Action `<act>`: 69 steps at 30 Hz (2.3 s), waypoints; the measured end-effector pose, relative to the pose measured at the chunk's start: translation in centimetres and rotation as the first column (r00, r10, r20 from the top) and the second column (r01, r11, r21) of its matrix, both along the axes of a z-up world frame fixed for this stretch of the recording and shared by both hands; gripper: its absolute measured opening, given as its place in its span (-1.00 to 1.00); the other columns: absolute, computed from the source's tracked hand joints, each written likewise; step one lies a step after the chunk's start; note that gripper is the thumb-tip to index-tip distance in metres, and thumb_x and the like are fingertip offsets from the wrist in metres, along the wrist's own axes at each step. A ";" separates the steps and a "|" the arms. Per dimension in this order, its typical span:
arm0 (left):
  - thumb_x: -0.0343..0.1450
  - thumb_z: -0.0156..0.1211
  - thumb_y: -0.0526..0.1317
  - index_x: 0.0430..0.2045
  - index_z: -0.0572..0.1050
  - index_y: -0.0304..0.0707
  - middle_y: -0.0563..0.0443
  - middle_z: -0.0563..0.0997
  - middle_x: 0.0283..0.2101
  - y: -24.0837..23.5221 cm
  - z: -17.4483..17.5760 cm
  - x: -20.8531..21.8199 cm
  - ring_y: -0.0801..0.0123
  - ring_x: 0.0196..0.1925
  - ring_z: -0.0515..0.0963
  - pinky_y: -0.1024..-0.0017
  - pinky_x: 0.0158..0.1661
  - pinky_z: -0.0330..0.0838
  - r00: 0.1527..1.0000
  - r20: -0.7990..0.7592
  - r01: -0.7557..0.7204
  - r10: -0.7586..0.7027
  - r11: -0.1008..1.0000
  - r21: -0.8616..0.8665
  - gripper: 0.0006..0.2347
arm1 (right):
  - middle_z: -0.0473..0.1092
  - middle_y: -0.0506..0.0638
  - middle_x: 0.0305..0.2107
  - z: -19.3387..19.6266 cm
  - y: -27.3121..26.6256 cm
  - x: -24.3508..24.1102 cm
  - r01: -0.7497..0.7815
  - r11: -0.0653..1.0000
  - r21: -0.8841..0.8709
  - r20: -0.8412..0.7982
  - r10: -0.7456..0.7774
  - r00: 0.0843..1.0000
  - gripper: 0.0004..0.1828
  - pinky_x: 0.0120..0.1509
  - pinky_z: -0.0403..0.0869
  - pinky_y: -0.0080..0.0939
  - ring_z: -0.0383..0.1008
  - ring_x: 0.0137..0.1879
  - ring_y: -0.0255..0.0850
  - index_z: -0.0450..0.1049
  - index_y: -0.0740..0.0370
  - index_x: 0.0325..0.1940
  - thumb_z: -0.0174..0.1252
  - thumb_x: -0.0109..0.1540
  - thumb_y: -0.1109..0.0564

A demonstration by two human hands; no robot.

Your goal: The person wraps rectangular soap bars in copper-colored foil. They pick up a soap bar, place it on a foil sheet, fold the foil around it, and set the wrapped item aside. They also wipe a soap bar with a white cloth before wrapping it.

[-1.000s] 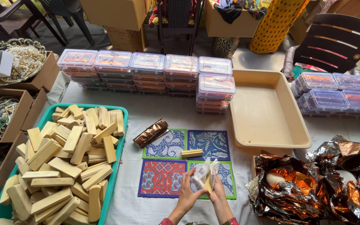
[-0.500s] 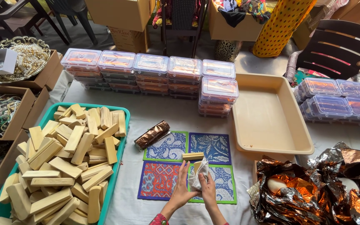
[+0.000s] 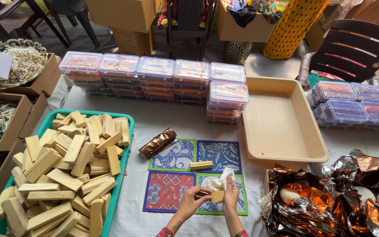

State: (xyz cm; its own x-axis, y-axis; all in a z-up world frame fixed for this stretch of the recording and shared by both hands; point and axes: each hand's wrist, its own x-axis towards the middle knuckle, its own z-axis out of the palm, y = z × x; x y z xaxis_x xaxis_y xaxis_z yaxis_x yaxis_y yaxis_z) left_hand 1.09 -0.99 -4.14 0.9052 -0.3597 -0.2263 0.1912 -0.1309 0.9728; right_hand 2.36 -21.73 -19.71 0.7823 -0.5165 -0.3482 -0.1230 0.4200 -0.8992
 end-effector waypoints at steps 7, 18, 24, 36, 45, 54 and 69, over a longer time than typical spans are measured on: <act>0.28 0.51 -0.21 -0.18 0.65 -0.27 0.03 0.72 -0.12 -0.3 -1.0 -0.9 0.39 -0.02 0.71 0.41 0.00 0.65 0.998 0.005 -0.062 0.063 0.996 -0.071 -0.72 | 0.43 0.07 0.11 -2.2 0.2 0.2 -0.056 0.733 0.678 -0.029 0.103 0.994 -0.30 0.25 0.43 0.12 0.46 0.15 -0.01 0.36 0.12 0.30 -0.16 0.33 -0.41; 0.12 0.63 -0.11 0.26 0.31 -0.04 0.01 0.30 0.22 -1.6 -4.2 -2.6 0.26 0.28 0.41 0.26 0.16 0.49 0.966 0.048 -0.255 0.252 0.964 0.072 -0.22 | 0.44 0.15 0.12 -2.7 2.5 -0.4 -0.295 0.645 0.705 0.175 0.245 0.954 -0.44 0.25 0.49 0.13 0.50 0.16 0.00 0.33 0.25 0.33 -0.16 0.42 -0.17; 0.13 0.62 -0.09 0.34 0.20 -0.04 -0.09 0.32 0.19 -0.8 -6.3 -1.3 0.19 0.27 0.45 0.24 0.18 0.51 0.878 0.042 -0.480 0.478 0.874 0.079 -0.14 | 0.49 -0.06 -0.09 5.1 5.8 -2.1 -0.424 0.673 0.605 0.186 0.399 0.898 -0.56 -0.02 0.55 -0.17 0.51 -0.13 -0.29 0.35 0.05 0.32 0.02 0.36 -0.04; 0.43 0.32 -0.17 0.34 0.45 -0.10 -0.12 0.66 0.00 1.5 -5.0 0.2 0.37 -0.16 0.57 0.40 -0.07 0.50 0.963 -0.057 -0.268 0.264 0.961 -0.066 -0.49 | 0.61 0.01 -0.25 4.7 4.0 -3.2 -0.406 0.903 0.137 0.046 0.404 0.914 -0.63 -0.07 0.51 -0.32 0.58 -0.22 -0.35 0.56 0.35 0.01 0.14 0.33 -0.01; 0.33 0.43 -0.16 -0.05 0.67 -0.16 0.06 0.72 0.02 -1.5 -1.8 -3.1 0.38 0.07 0.65 0.36 0.10 0.46 0.991 0.135 -0.013 0.014 1.000 -0.006 -0.68 | 0.52 0.07 -0.06 0.9 0.6 -2.1 -0.114 0.802 0.587 0.054 0.102 0.993 -0.52 0.02 0.57 -0.07 0.57 -0.03 -0.11 0.38 0.22 0.22 0.01 0.35 -0.14; 0.10 0.57 -0.30 0.30 0.28 -0.14 -0.12 0.26 0.33 -1.4 -2.8 -1.5 0.03 0.42 0.25 0.15 0.34 0.21 0.851 0.362 -0.452 0.379 0.881 0.140 -0.19 | 0.52 -0.03 -0.02 7.5 5.9 -2.3 -0.377 0.777 0.503 0.108 0.376 0.920 -0.52 0.05 0.57 -0.20 0.57 0.00 -0.27 0.35 0.13 0.33 0.06 0.32 0.01; 0.51 0.20 -0.19 0.02 0.69 -0.26 -0.02 0.81 -0.07 1.1 -5.4 -1.5 0.51 -0.07 0.74 0.49 0.00 0.61 0.993 0.052 -0.098 0.102 0.992 -0.075 -0.74 | 0.56 0.07 -0.18 -1.4 2.4 -1.7 -0.035 0.978 0.207 0.061 0.022 0.998 -0.60 -0.11 0.55 -0.21 0.58 -0.16 -0.23 0.48 0.34 0.09 0.10 0.37 -0.05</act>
